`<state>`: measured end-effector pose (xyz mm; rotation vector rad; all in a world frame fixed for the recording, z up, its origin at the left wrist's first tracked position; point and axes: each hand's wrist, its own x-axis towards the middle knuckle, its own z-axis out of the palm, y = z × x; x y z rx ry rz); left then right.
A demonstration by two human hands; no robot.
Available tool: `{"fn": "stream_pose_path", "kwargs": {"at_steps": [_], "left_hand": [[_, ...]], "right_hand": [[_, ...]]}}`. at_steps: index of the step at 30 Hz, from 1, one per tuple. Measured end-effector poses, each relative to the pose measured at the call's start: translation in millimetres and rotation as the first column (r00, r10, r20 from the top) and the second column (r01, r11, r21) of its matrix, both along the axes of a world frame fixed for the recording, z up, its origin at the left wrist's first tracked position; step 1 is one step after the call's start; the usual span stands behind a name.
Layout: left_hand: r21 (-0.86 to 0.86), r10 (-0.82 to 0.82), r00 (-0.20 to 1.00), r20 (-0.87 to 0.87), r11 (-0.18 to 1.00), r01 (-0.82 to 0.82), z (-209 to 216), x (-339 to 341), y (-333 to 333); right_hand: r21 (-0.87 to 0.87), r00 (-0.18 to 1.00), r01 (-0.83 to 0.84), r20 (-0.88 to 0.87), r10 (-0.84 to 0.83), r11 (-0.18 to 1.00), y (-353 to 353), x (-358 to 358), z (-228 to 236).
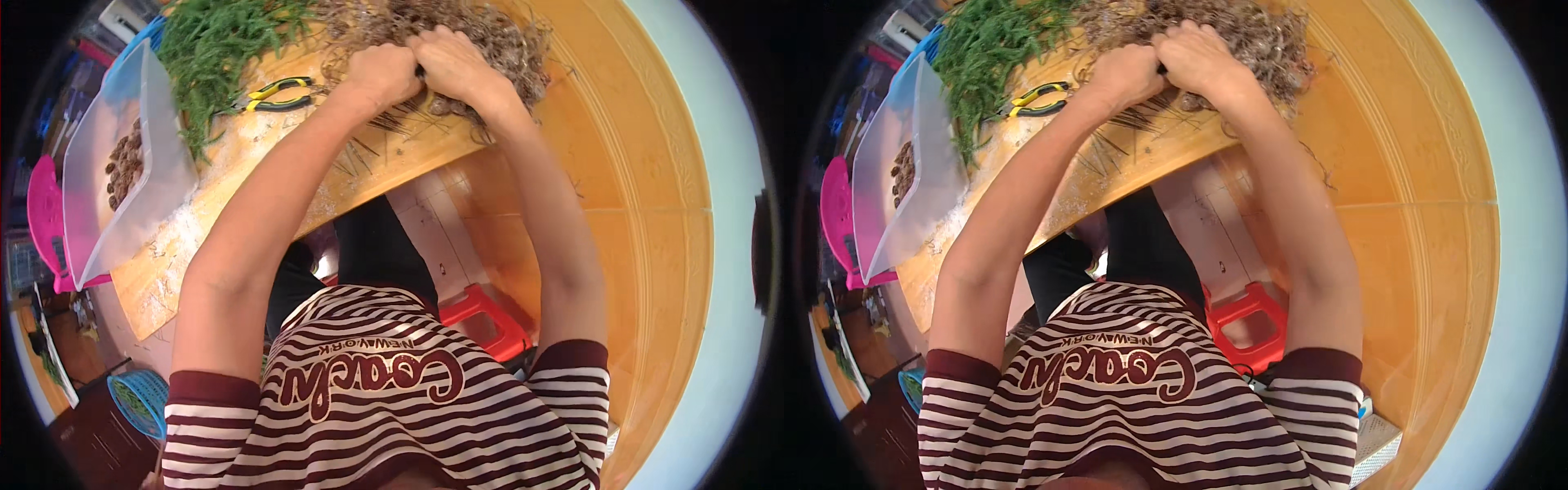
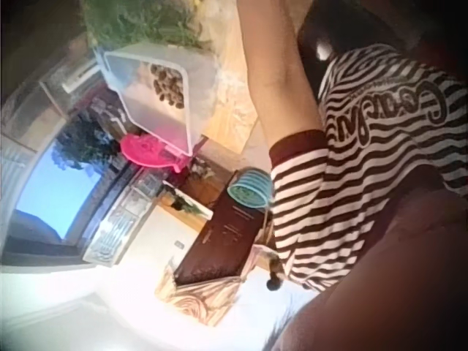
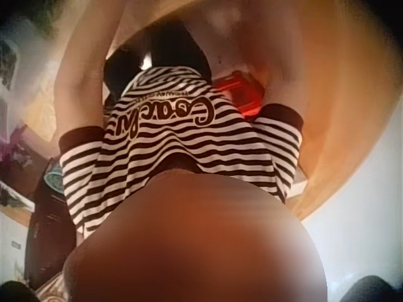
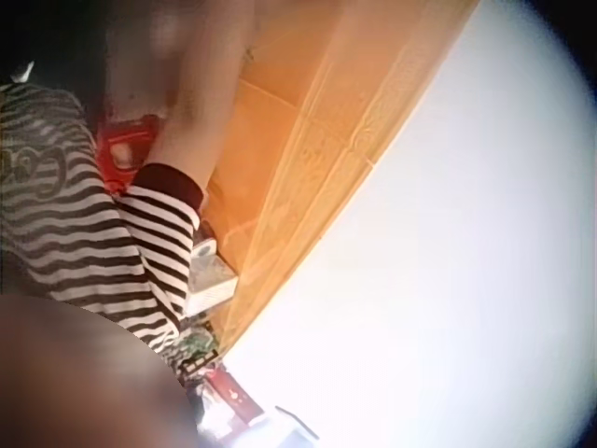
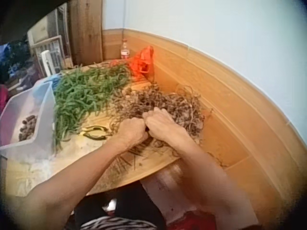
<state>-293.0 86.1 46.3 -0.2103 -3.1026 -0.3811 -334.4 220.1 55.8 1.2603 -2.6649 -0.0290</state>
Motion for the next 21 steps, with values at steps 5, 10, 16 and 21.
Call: {"fn": "stream_pose_path", "kwargs": {"at_steps": [5,10,16,21], "left_hand": [[-0.039,-0.053,0.999,0.01,0.998,0.053,13.8,6.5,11.3],[-0.027,-0.06,0.998,-0.036,0.998,0.059,4.4,7.6,5.4],[-0.019,-0.026,0.996,0.088,0.999,0.028,10.1,10.8,7.5],[0.121,0.016,0.993,0.115,0.992,-0.03,0.2,7.3,4.6]], "right_hand": [[0.024,0.998,0.024,-0.064,-0.023,0.999,5.3,2.7,0.8],[0.026,0.994,0.095,-0.055,-0.093,0.995,-4.2,4.1,-2.9],[-0.004,0.991,0.076,-0.112,-0.076,0.997,-2.8,-4.6,-20.9],[-0.036,0.99,0.092,-0.102,-0.095,0.995,-4.9,-11.0,-32.3]]}}
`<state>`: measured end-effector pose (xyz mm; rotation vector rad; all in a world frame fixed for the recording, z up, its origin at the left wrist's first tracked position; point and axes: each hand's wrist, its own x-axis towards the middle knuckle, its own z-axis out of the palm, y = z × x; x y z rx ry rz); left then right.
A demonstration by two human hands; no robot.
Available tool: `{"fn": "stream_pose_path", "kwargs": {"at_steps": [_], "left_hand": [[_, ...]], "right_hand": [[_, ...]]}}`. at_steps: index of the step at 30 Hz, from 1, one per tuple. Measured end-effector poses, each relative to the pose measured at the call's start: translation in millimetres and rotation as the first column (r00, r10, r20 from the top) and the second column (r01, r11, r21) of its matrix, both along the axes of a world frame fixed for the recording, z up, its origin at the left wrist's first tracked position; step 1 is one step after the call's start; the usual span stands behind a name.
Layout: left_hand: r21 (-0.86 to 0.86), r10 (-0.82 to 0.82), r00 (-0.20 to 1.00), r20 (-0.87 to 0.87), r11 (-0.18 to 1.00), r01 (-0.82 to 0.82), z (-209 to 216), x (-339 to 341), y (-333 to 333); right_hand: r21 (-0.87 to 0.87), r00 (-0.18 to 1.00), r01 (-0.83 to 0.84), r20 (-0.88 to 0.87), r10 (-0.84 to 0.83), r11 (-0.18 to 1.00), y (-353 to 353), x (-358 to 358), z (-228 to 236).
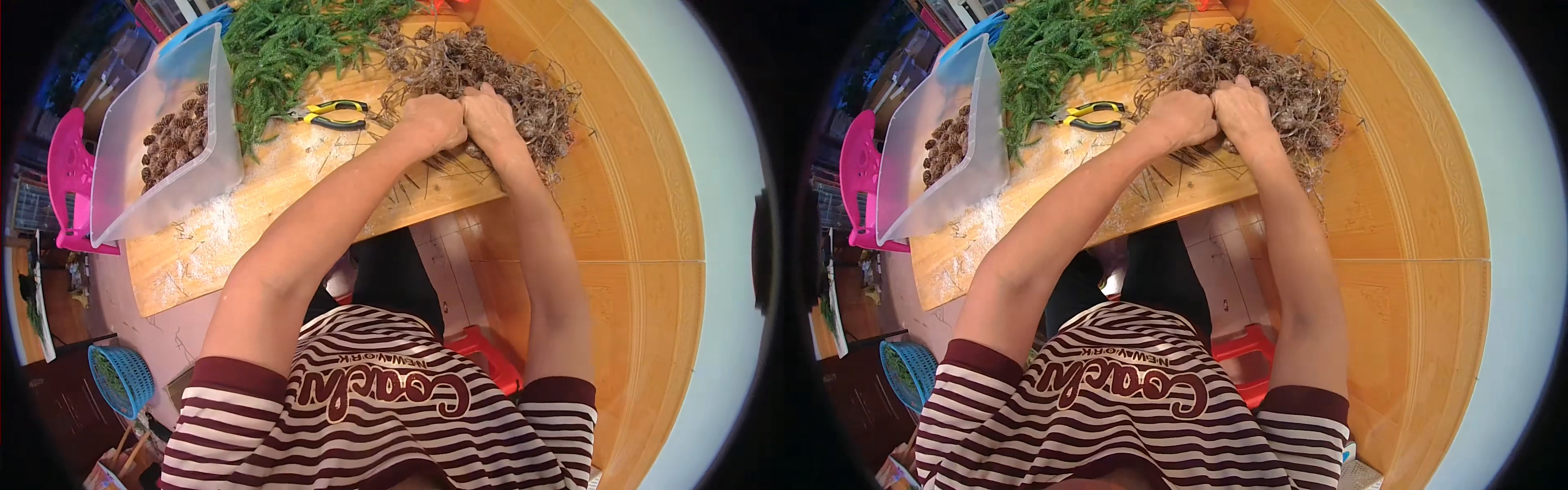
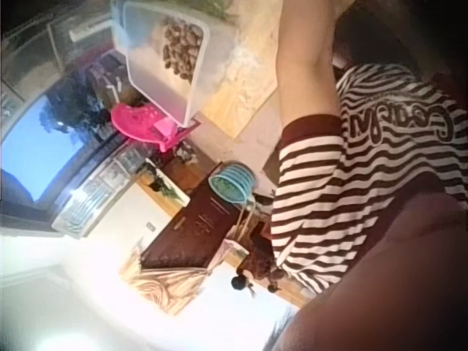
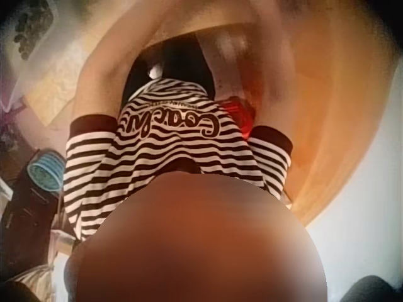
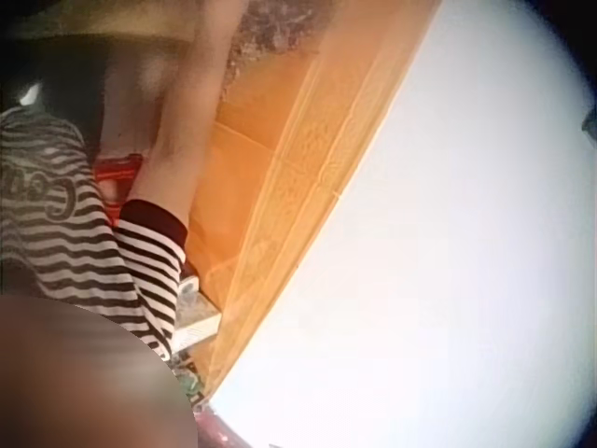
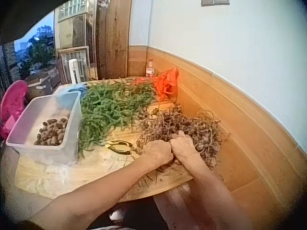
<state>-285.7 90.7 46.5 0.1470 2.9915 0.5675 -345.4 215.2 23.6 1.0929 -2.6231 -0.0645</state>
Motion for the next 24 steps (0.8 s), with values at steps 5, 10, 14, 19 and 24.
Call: {"fn": "stream_pose_path", "kwargs": {"at_steps": [5,10,14,19,24], "left_hand": [[0.118,0.011,1.0,0.023,0.993,-0.014,-8.2,-3.0,-7.2],[0.352,0.032,0.993,0.112,0.933,-0.07,-17.3,-4.7,-10.2],[0.653,0.066,0.984,0.165,0.741,-0.159,-24.8,-0.2,-10.1],[0.738,0.074,0.89,0.449,0.53,-0.417,-9.8,6.6,-8.0],[0.717,0.085,0.824,0.56,0.448,-0.534,-2.2,12.7,-5.8]], "right_hand": [[-0.018,1.0,-0.008,-0.002,0.008,1.0,-3.8,0.1,-2.2],[-0.042,0.998,0.021,0.058,-0.019,0.999,-2.5,3.7,0.8],[-0.047,0.997,0.022,0.073,-0.018,0.999,-5.3,4.6,2.1],[-0.053,0.996,0.052,0.073,-0.048,0.997,-7.4,0.8,-5.4],[-0.031,0.994,0.046,0.104,-0.043,0.998,-7.0,4.4,-0.6]]}}
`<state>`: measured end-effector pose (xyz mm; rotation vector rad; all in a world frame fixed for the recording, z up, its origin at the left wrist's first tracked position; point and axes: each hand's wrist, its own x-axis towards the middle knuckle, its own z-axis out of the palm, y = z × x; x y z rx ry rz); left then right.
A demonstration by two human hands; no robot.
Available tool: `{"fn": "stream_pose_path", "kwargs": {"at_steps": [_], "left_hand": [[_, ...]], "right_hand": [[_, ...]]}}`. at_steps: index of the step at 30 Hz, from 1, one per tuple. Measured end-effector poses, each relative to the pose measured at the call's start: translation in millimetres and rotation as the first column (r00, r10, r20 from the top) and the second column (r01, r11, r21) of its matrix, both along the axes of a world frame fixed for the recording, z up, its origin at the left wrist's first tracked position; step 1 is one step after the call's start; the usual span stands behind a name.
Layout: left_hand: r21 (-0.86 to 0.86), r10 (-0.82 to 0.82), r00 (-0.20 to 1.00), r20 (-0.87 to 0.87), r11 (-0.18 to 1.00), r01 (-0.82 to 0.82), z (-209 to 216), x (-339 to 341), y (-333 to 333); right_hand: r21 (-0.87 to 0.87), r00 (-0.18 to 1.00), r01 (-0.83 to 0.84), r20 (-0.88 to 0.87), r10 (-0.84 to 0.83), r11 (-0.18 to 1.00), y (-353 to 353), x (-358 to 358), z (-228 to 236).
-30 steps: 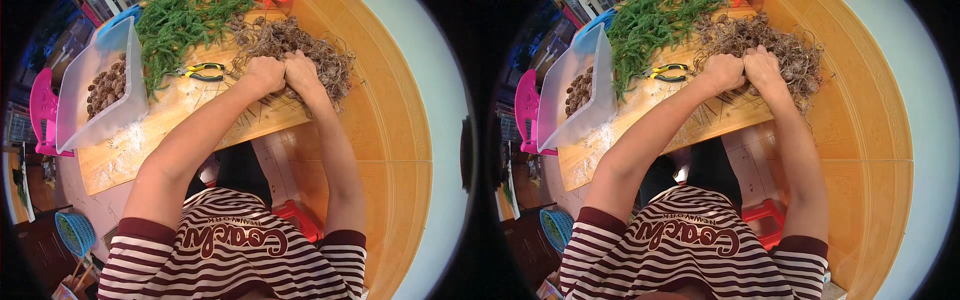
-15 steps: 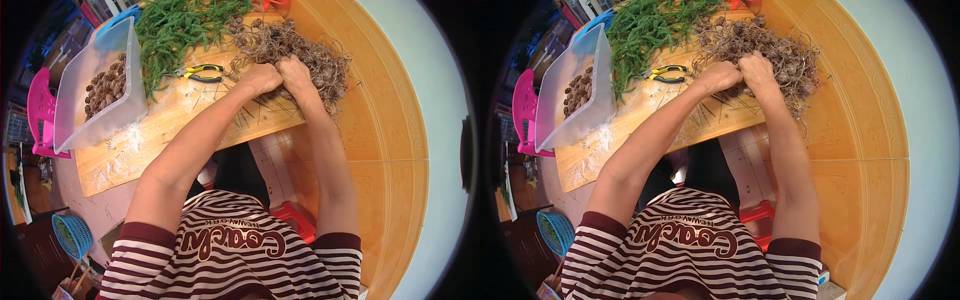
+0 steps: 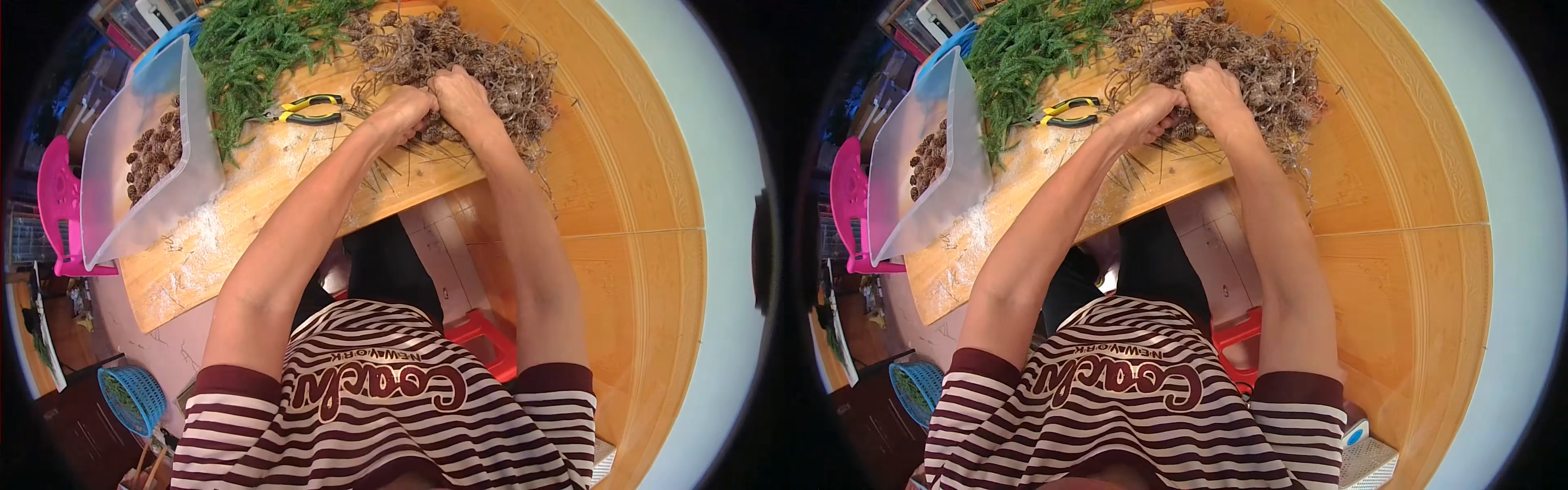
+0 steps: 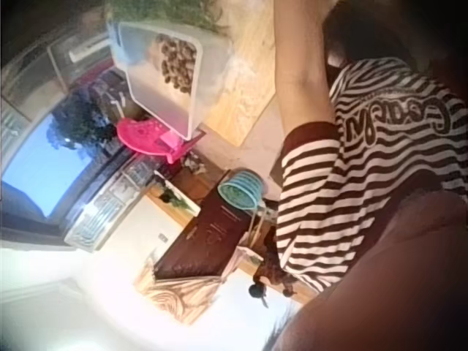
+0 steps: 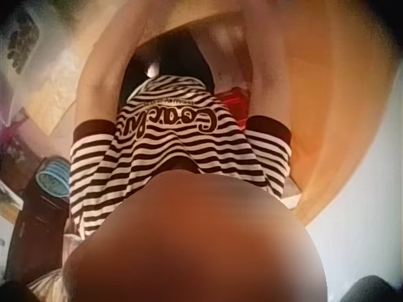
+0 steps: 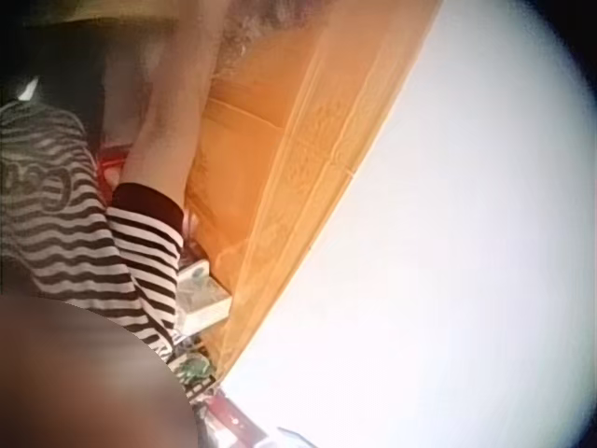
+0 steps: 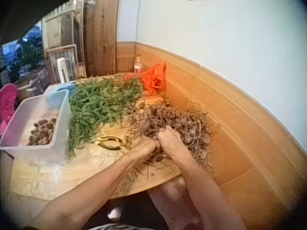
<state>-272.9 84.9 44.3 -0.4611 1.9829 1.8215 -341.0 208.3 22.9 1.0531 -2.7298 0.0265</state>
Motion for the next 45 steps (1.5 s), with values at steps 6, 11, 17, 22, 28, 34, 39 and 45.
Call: {"fn": "stream_pose_path", "kwargs": {"at_steps": [6,11,17,22,28,34,39,45], "left_hand": [[0.02,-0.014,1.0,0.005,1.0,0.014,7.5,13.8,6.2],[-0.008,-0.067,0.988,-0.136,0.998,0.066,3.2,22.4,-4.4],[0.043,0.01,0.984,-0.178,0.999,-0.003,-3.4,33.2,-31.6],[0.166,0.078,0.972,-0.22,0.985,-0.042,-21.0,33.8,-38.2],[0.11,0.053,0.967,-0.248,0.994,-0.026,-24.5,25.2,-43.7],[-0.357,-0.142,0.813,-0.564,0.93,-0.086,-27.8,17.8,-43.9],[-0.576,-0.374,0.622,-0.688,0.803,-0.154,-38.6,13.2,-15.2],[-0.702,-0.447,0.725,-0.524,0.709,-0.07,-13.5,13.2,-10.2]], "right_hand": [[-0.015,0.997,0.072,-0.004,-0.073,0.997,-1.1,-7.6,-2.5],[0.024,0.988,0.14,0.06,-0.141,0.99,-1.3,-12.2,1.6],[-0.01,0.968,0.118,0.225,-0.113,0.993,2.7,-13.0,20.2],[-0.175,0.967,-0.031,0.242,0.073,0.984,23.5,-5.2,29.4],[0.012,0.985,-0.135,0.107,0.133,0.991,16.0,24.8,40.0],[0.136,0.979,-0.204,0.009,0.205,0.97,2.7,22.9,20.4],[0.067,0.973,-0.206,0.122,0.197,0.976,6.7,32.4,34.6],[-0.036,0.978,-0.147,0.141,0.151,0.988,15.6,27.5,23.7]]}}
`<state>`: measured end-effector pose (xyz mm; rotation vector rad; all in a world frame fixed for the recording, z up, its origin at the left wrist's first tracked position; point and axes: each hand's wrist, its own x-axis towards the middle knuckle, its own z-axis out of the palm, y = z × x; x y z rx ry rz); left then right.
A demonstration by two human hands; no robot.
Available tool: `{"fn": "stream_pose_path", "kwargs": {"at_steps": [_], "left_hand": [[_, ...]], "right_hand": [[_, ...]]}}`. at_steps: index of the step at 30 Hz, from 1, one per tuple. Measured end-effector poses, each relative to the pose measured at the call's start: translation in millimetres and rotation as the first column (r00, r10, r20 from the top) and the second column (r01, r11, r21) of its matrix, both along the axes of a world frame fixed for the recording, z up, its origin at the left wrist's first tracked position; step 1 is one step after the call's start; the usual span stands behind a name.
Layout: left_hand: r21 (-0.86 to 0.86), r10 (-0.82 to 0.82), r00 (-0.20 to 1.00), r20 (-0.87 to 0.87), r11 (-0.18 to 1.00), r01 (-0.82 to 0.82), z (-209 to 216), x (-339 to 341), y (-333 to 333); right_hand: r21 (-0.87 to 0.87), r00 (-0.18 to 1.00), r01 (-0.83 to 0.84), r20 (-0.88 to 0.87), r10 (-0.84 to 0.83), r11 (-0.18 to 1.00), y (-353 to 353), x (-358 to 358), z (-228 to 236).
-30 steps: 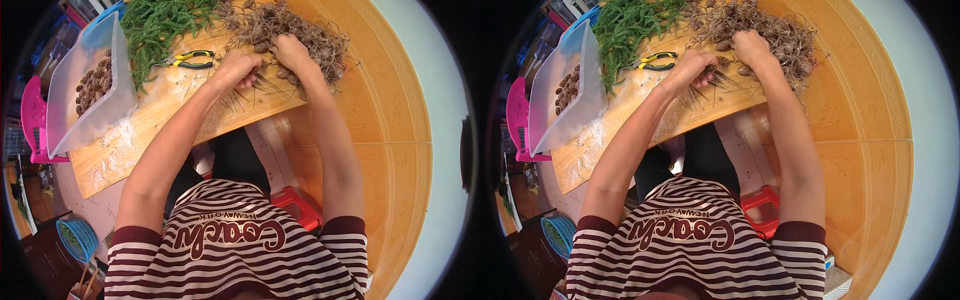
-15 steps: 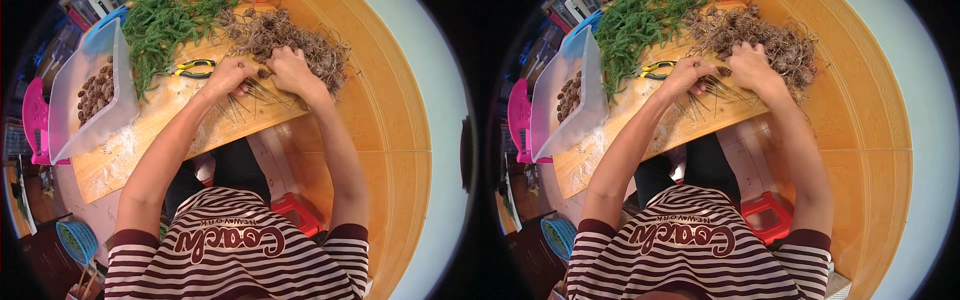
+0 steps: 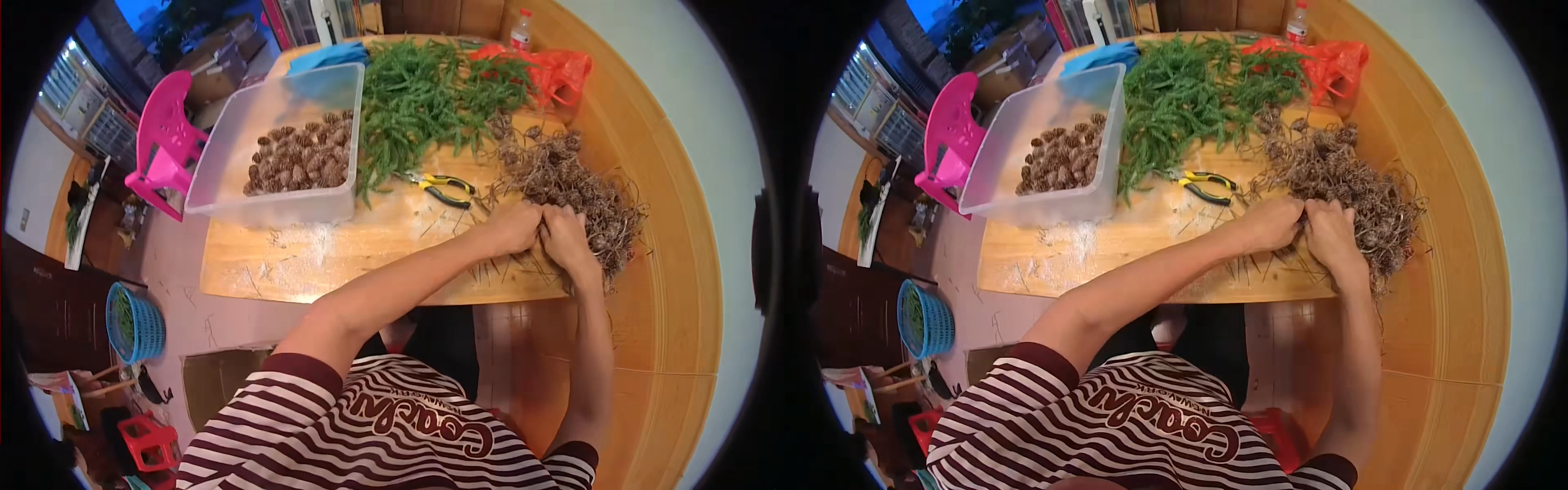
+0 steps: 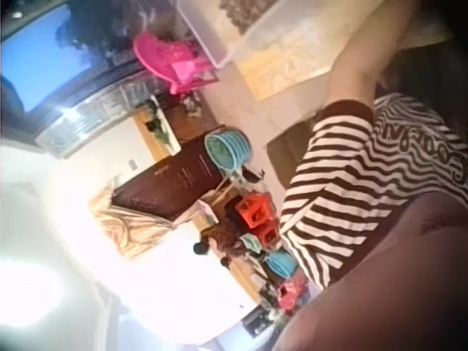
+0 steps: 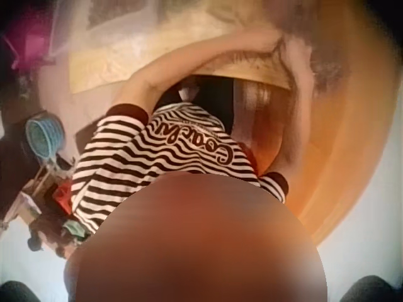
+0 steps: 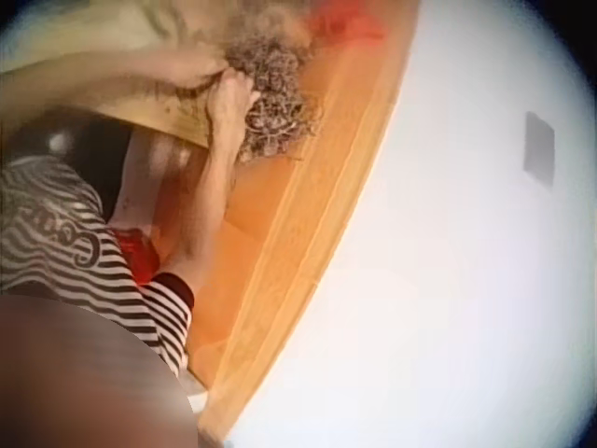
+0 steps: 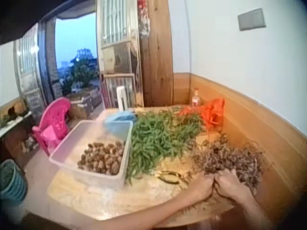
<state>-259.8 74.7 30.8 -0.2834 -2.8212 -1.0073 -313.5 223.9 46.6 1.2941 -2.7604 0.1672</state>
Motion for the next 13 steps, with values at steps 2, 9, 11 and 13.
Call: {"fn": "stream_pose_path", "kwargs": {"at_steps": [2,9,11,13], "left_hand": [[-0.051,0.023,0.999,0.024,0.998,-0.022,3.3,1.8,0.1],[-0.085,0.048,0.992,0.115,0.996,-0.038,16.6,-3.2,-3.1],[-0.058,0.033,0.985,0.171,0.998,-0.023,17.7,-4.5,-4.1],[-0.021,0.026,0.969,0.244,1.0,-0.022,18.0,-5.8,-7.8]], "right_hand": [[-0.019,1.0,0.019,0.008,-0.019,1.0,-1.2,3.6,4.3],[-0.092,0.999,0.008,0.041,-0.004,0.996,-3.3,-2.0,0.2],[-0.101,0.995,0.032,0.102,-0.021,0.994,-1.8,-3.7,1.0],[-0.062,0.972,0.091,0.222,-0.075,0.994,-4.5,-4.9,5.3]]}}
